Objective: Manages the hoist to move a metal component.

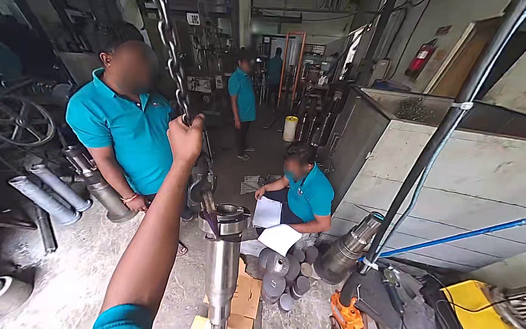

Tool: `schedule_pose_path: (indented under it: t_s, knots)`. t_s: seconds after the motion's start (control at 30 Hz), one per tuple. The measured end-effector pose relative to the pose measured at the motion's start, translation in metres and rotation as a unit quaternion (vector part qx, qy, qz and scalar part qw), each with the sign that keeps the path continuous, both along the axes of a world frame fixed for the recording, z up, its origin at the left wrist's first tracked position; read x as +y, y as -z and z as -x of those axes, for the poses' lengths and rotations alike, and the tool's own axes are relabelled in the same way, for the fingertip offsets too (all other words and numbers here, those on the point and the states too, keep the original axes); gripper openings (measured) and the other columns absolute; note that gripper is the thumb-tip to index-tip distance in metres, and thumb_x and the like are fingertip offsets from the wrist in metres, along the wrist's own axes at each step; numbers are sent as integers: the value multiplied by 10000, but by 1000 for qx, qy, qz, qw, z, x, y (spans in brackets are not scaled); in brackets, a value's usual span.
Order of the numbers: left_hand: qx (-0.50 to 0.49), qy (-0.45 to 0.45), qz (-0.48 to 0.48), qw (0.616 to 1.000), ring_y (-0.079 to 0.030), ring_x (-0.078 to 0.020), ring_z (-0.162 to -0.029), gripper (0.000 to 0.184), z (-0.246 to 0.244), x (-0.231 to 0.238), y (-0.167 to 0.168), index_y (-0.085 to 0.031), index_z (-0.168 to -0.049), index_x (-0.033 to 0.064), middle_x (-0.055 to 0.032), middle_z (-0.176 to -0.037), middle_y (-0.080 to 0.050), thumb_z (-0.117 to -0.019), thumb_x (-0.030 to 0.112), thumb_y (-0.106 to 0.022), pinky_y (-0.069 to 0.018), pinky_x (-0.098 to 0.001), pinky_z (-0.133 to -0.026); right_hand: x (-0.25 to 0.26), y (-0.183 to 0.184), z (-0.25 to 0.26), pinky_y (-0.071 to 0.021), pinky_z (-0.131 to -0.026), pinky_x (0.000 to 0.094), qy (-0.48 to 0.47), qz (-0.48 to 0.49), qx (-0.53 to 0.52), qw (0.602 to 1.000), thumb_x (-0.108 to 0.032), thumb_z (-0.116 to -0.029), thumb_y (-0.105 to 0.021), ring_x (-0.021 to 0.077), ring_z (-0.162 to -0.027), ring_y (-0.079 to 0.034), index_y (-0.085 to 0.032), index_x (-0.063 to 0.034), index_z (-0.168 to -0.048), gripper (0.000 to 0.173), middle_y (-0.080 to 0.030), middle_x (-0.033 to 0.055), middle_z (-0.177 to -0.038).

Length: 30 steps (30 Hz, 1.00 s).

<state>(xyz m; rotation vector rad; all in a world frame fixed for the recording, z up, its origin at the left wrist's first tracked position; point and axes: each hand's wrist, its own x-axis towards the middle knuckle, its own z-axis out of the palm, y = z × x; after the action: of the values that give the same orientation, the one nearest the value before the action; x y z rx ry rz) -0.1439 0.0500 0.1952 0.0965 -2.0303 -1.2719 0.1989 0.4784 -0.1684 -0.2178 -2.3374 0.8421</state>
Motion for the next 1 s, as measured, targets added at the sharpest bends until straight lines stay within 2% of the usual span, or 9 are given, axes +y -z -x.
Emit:
schedule_pose_path:
  t_s: [0.13, 0.27, 0.43, 0.53, 0.6, 0.7, 0.77, 0.87, 1.0]
  knots:
    - [5, -7, 11, 1000, -630, -175, -751, 403, 1, 0, -2, -636, -951, 54, -45, -797, -618, -986, 451, -580, -515, -463, -738, -18, -32, -9, -588, -694, 455, -28, 11, -38, 999, -553, -793, -702, 226, -730, -723, -542, 157, -1244, 856, -726, 213, -883]
    - [26, 0, 19, 999, -587, -89, -681, 285, 10, -3, 0, -596, -887, 114, 45, -736, -562, -987, 380, -578, -496, -361, -683, -26, -17, -7, -586, -705, 349, -19, 15, 5, 1000, -592, -780, -690, 136, -766, -713, -572, 99, -1222, 829, -727, 177, -913]
    - [47, 59, 19, 997, -566, -62, -600, 253, 15, -7, 4, -590, -909, 140, 81, -691, -546, -1011, 371, -568, -504, -313, -619, -31, 11, -12, -562, -907, 319, -21, 44, 16, 999, -484, -792, -753, 150, -979, -694, -546, 106, -1304, 808, -690, 220, -1117]
    - [79, 174, 37, 981, -690, -85, -733, 293, 6, -17, 18, -570, -1182, 53, 18, -876, -661, -1037, 309, -573, -627, -303, -717, -28, 21, -13, -565, -874, 270, -38, 81, 7, 996, -489, -799, -744, 87, -936, -701, -547, 122, -1296, 813, -713, 200, -1057]
    - [97, 192, 67, 974, -676, -134, -1066, 595, -7, -24, 41, -432, -1444, -12, -88, -1214, -665, -990, 317, -634, -574, -319, -938, -23, 30, -9, -581, -860, 262, -74, 124, -1, 989, -572, -820, -726, 51, -931, -706, -516, 139, -1315, 891, -721, 178, -1048]
    - [100, 154, -8, 983, -574, -220, -1291, 949, -30, -31, 117, -221, -1564, -49, -189, -1466, -525, -896, 355, -761, -543, -344, -1011, -20, 29, -3, -585, -884, 211, -145, 227, -6, 963, -619, -837, -727, -13, -982, -686, -457, 169, -1326, 965, -713, 109, -1103]
    - [59, 148, -82, 984, -565, -222, -1303, 1024, -32, -30, 180, -184, -1572, -42, -205, -1482, -498, -864, 353, -808, -516, -362, -1064, -25, 20, 1, -582, -861, 184, -173, 290, 5, 941, -607, -862, -714, -51, -975, -674, -455, 133, -1314, 906, -710, 8, -1095]
    - [-32, 155, -107, 982, -623, -168, -1221, 813, -25, -6, 231, -408, -1442, -72, -168, -1332, -614, -850, 293, -830, -518, -353, -1075, -35, 3, 7, -589, -914, 244, -204, 377, 6, 903, -585, -913, -676, -9, -1024, -677, -435, 12, -1387, 800, -702, -86, -1141]
    - [-48, 182, -144, 972, -660, -145, -1134, 752, 0, 15, 249, -394, -1444, -27, -89, -1297, -636, -842, 201, -784, -571, -353, -988, -49, -27, 15, -632, -857, 369, -236, 504, -5, 831, -629, -907, -653, 147, -956, -731, -437, -47, -1397, 791, -733, 12, -1085]
